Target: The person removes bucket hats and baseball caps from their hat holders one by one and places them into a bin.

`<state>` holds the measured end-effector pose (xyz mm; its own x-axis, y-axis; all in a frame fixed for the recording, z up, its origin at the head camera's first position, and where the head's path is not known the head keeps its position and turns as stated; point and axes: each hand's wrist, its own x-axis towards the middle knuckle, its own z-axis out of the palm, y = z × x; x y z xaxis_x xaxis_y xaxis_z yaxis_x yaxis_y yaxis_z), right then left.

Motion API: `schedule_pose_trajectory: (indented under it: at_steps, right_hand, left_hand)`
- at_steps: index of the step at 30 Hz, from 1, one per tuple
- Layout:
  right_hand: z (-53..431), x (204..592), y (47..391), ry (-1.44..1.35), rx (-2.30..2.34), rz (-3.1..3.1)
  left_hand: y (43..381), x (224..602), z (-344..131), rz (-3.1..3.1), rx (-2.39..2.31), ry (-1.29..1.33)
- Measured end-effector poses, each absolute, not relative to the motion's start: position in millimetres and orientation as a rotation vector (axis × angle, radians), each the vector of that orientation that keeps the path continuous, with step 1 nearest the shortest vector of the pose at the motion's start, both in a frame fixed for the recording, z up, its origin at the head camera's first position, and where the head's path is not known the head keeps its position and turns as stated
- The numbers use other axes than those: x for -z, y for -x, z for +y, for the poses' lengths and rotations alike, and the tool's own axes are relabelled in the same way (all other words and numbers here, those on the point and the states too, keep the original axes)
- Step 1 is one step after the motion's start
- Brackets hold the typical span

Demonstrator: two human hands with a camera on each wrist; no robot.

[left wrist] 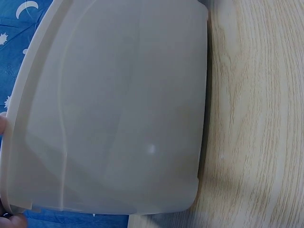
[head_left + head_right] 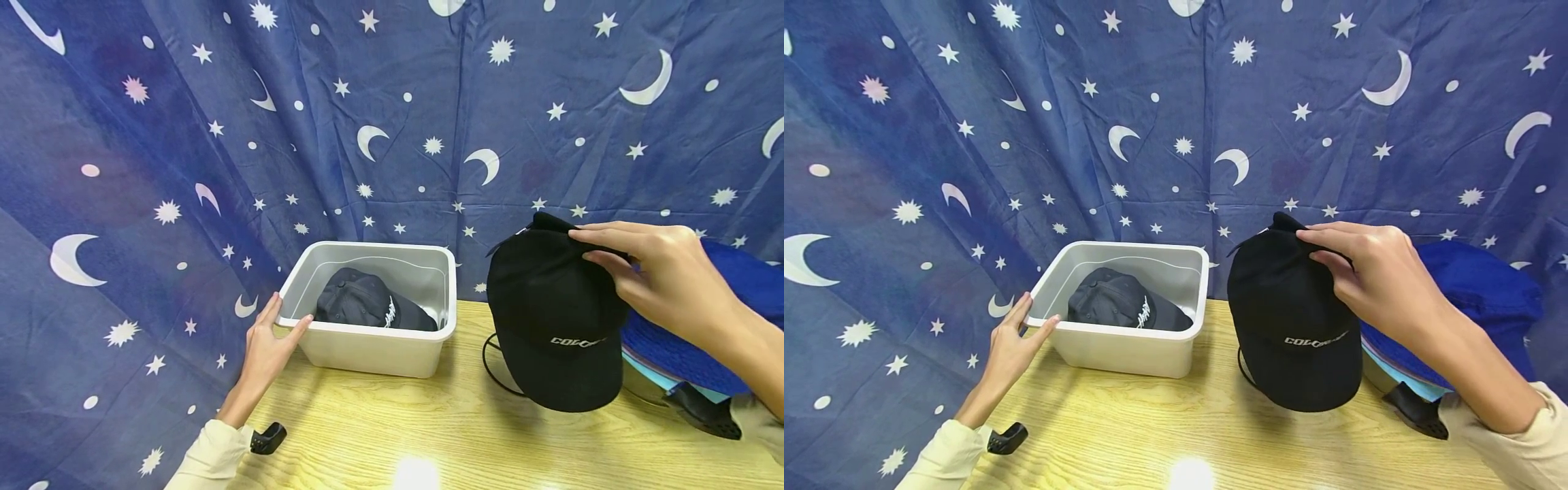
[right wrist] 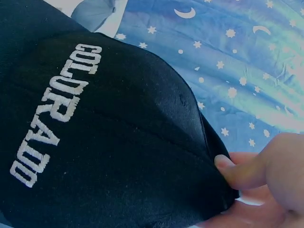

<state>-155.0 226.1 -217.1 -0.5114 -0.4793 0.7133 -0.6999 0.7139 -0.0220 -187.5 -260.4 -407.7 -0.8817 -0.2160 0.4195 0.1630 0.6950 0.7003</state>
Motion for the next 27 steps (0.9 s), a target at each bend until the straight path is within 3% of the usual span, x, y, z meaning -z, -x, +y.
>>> schedule_pose_trajectory:
  at_steps: [15, 27]
  right_hand:
    - [196.1, 188.1, 181.2, -1.156, -0.457, -2.101]
    - [177.2, 174.4, 191.7, -1.21, -0.466, -2.123]
  left_hand:
    - [186.8, 406.7, -260.4, -2.428, 1.064, -0.047]
    - [188.7, 410.1, -261.8, -2.412, 1.055, -0.039]
